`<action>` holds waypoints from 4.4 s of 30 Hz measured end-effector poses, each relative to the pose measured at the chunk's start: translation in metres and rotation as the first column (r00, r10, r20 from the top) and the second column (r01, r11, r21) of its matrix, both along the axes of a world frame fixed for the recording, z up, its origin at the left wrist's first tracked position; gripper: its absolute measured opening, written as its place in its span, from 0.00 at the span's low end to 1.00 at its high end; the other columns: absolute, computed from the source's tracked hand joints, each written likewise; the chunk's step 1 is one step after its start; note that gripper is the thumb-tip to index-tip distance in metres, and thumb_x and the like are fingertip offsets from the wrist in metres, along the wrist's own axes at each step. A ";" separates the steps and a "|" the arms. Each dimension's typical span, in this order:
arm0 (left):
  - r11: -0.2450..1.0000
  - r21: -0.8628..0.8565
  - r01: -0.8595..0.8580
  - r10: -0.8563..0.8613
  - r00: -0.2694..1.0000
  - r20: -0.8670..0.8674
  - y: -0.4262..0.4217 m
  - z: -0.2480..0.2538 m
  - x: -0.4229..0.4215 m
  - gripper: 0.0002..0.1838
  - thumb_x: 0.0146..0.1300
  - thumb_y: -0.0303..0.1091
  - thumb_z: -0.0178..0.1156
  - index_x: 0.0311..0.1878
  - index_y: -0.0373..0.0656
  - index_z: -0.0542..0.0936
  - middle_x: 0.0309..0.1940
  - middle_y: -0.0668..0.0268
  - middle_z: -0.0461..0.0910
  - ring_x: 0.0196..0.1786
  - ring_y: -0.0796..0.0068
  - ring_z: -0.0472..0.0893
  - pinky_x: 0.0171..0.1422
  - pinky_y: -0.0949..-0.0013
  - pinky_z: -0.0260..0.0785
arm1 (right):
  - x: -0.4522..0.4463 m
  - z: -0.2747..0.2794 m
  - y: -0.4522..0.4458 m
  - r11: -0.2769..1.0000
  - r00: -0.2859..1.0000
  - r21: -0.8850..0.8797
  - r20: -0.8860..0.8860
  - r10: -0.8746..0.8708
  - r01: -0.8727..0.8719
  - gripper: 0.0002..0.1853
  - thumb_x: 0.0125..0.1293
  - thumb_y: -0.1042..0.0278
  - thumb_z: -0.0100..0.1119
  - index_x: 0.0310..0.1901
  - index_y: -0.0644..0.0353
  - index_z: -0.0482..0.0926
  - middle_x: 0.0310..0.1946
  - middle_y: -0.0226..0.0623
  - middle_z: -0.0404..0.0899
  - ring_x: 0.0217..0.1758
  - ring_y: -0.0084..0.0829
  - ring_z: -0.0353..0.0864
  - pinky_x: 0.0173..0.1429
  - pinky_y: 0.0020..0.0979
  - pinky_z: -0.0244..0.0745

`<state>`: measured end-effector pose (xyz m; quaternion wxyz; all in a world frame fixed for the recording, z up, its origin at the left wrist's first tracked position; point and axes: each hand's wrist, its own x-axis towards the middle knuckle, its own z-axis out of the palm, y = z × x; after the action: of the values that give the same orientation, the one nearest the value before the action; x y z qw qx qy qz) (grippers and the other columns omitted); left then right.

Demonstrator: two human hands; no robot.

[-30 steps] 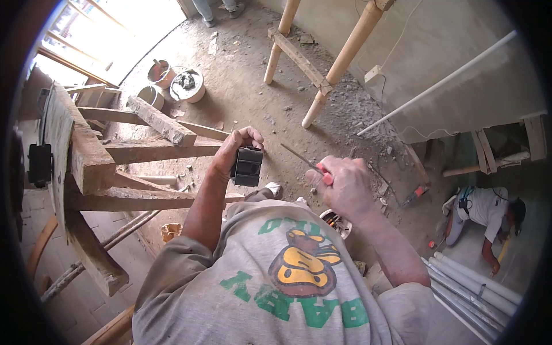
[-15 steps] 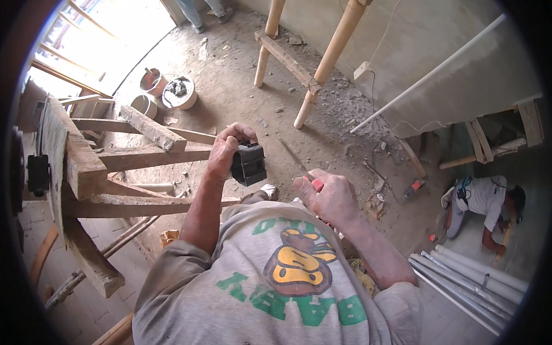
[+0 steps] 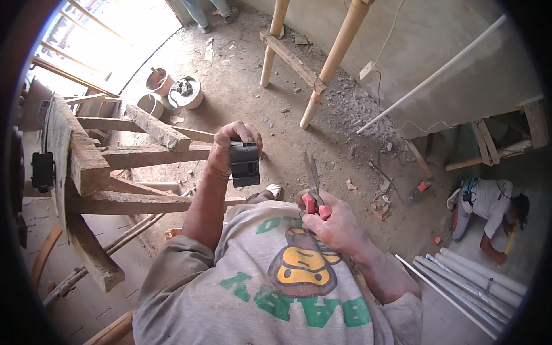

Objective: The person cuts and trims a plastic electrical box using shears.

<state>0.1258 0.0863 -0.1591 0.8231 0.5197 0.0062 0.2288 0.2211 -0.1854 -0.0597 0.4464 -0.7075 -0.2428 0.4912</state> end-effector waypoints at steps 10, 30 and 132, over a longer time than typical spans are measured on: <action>0.980 0.155 0.123 -0.104 0.986 -0.128 0.000 0.023 0.004 0.27 0.50 0.56 0.74 0.30 0.36 0.83 0.31 0.62 0.82 0.38 0.70 0.81 0.46 0.68 0.73 | 0.057 0.014 0.014 0.776 0.764 -0.369 0.219 0.607 -0.512 0.15 0.64 0.59 0.60 0.46 0.61 0.79 0.36 0.51 0.83 0.44 0.51 0.83 0.47 0.44 0.76; 0.535 0.787 0.307 0.079 0.909 -0.408 -0.014 0.077 0.015 0.26 0.45 0.59 0.75 0.27 0.42 0.83 0.23 0.65 0.79 0.32 0.64 0.82 0.38 0.63 0.72 | 0.068 0.014 0.058 0.450 0.463 -0.614 0.152 0.873 -0.648 0.17 0.62 0.54 0.60 0.39 0.62 0.83 0.38 0.52 0.84 0.45 0.51 0.83 0.50 0.44 0.76; 0.874 -0.132 0.468 -0.426 0.606 -0.672 -0.062 0.007 0.002 0.29 0.68 0.55 0.59 0.52 0.34 0.78 0.36 0.58 0.84 0.35 0.73 0.84 0.42 0.72 0.75 | 0.013 -0.094 -0.001 0.798 0.695 0.233 -0.656 -0.292 0.556 0.36 0.59 0.71 0.65 0.68 0.70 0.63 0.61 0.53 0.73 0.62 0.38 0.77 0.63 0.37 0.75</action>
<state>0.1279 0.0246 -0.1525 0.7773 0.5744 0.1714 -0.1912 0.2346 -0.1867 -0.1533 0.7416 -0.4443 -0.0157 0.5024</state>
